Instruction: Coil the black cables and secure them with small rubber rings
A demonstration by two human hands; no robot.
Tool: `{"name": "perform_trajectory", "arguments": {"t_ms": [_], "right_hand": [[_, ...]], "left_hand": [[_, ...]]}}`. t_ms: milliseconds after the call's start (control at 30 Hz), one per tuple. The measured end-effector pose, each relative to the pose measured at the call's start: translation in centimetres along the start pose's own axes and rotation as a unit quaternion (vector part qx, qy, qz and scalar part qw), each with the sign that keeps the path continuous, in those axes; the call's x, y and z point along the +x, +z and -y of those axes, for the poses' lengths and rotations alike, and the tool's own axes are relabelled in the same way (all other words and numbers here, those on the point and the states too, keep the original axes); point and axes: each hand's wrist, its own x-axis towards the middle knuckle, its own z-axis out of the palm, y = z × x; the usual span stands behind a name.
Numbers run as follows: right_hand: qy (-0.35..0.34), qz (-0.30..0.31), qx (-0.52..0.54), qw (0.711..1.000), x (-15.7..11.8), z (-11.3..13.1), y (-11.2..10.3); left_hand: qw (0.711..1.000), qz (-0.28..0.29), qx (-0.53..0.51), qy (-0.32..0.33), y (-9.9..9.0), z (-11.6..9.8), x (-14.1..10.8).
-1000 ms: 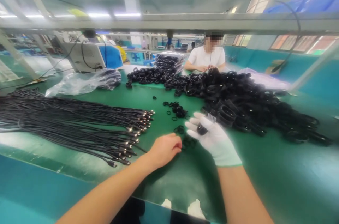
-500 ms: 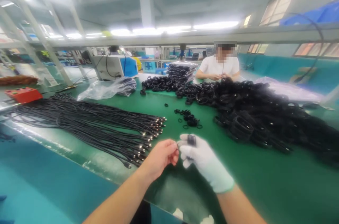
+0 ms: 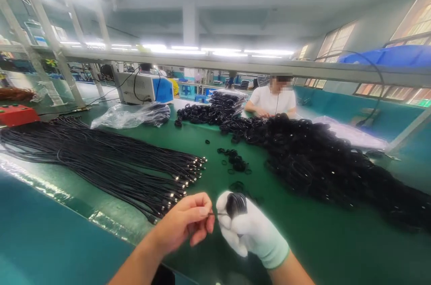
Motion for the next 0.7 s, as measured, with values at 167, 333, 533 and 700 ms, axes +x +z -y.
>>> {"name": "perform_trajectory", "arguments": {"t_ms": [167, 333, 533, 700], "right_hand": [[0.032, -0.105, -0.13, 0.985, 0.2, 0.9, 0.9], [0.014, -0.242, -0.262, 0.934, 0.3, 1.9, 0.9], [0.085, -0.244, -0.284, 0.923, 0.6, 1.6, 1.3], [0.149, -0.225, -0.398, 0.877, 0.5, 0.1, 0.9]], "left_hand": [[0.908, -0.005, 0.418, 0.026, -1.6, -1.4, 0.8], [0.926, 0.027, 0.377, -0.002, -1.7, -1.4, 1.5], [0.953, -0.048, 0.295, 0.045, -1.4, -0.9, 2.1], [0.946, -0.031, 0.321, 0.022, -0.4, -0.8, 1.6]]}}
